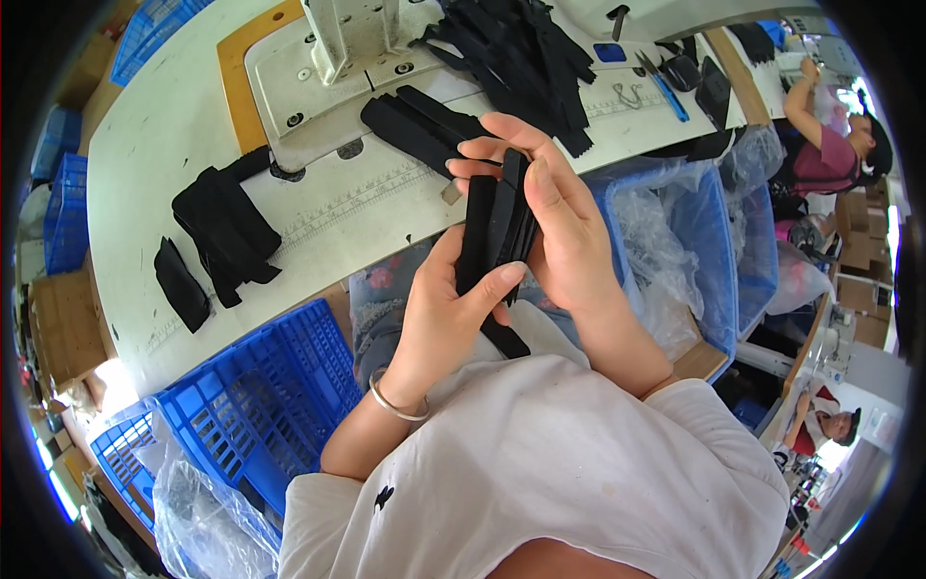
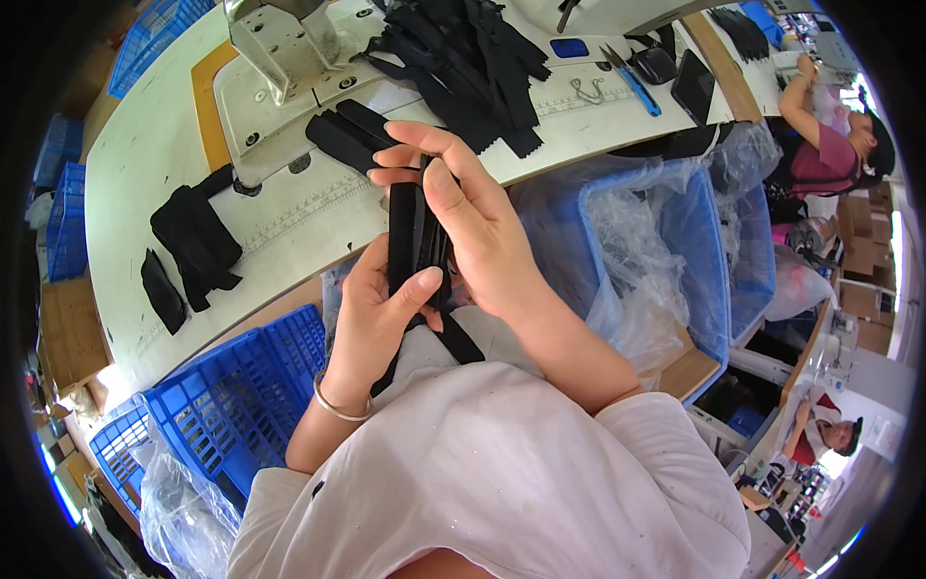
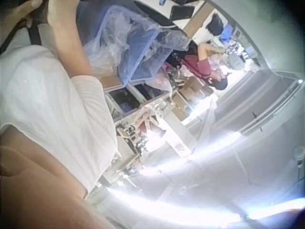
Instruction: Untying a bundle of black fabric strips and then sorting or counting them on a factory workstation table.
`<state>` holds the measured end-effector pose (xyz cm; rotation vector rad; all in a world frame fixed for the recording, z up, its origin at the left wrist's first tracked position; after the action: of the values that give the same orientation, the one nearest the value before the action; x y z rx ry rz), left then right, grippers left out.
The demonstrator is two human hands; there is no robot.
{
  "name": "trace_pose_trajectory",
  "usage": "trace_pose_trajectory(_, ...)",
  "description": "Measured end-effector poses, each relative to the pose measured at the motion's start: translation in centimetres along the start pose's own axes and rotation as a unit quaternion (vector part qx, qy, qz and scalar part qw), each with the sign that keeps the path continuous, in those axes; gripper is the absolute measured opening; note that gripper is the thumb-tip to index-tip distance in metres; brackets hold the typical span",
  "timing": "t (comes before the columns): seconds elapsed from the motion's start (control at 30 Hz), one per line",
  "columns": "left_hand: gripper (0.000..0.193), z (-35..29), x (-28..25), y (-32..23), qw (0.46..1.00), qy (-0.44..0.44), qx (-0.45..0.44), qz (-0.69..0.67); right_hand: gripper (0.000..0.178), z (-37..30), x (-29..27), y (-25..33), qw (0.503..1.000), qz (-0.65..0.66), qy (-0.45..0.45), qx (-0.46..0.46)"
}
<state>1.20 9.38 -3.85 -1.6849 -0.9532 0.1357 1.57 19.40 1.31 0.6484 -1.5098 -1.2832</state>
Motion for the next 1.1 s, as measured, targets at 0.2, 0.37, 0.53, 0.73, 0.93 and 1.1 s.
trace_pose_trajectory(0.2, 0.036, 0.0, 0.7, 0.2, 0.996, 0.077, 0.028, -0.042, 0.051, 0.0, -0.1, 0.4, 1.000, -0.004, 0.020, -0.002)
trace_pose_trajectory(0.37, 0.037, -0.4, 1.4, -0.4, 0.979, 0.068, -0.016, -0.193, 0.052, 0.2, -0.3, 0.7, 0.999, -0.005, 0.038, -0.017)
trace_pose_trajectory(0.53, 0.041, -0.4, 1.5, -0.1, 0.978, 0.085, -0.027, -0.187, 0.052, 0.3, -0.3, 1.2, 0.999, -0.010, 0.041, -0.032)
trace_pose_trajectory(0.73, 0.044, -0.6, 1.8, -0.4, 0.971, 0.095, -0.040, -0.215, 0.050, 0.2, -0.3, 1.5, 0.998, 0.004, 0.043, -0.035)
trace_pose_trajectory(0.93, 0.035, -0.3, 1.8, -0.5, 0.977, 0.088, -0.029, -0.192, 0.048, 0.1, 0.2, 1.7, 0.993, -0.085, 0.040, -0.067)
trace_pose_trajectory(1.1, 0.032, -0.1, 2.0, 0.1, 0.969, 0.106, -0.038, -0.221, 0.049, -0.1, 0.2, 1.9, 0.979, -0.165, 0.056, -0.110)
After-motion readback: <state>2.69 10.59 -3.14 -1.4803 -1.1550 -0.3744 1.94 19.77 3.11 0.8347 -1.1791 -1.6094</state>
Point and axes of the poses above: each hand's wrist, its own z-axis towards the middle knuckle, its own x-axis out of the palm, y = z × x, the point moved 9 cm from there along z, towards the middle knuckle, and after that the axes turned 2 degrees about -x, right-handed, at the moved point
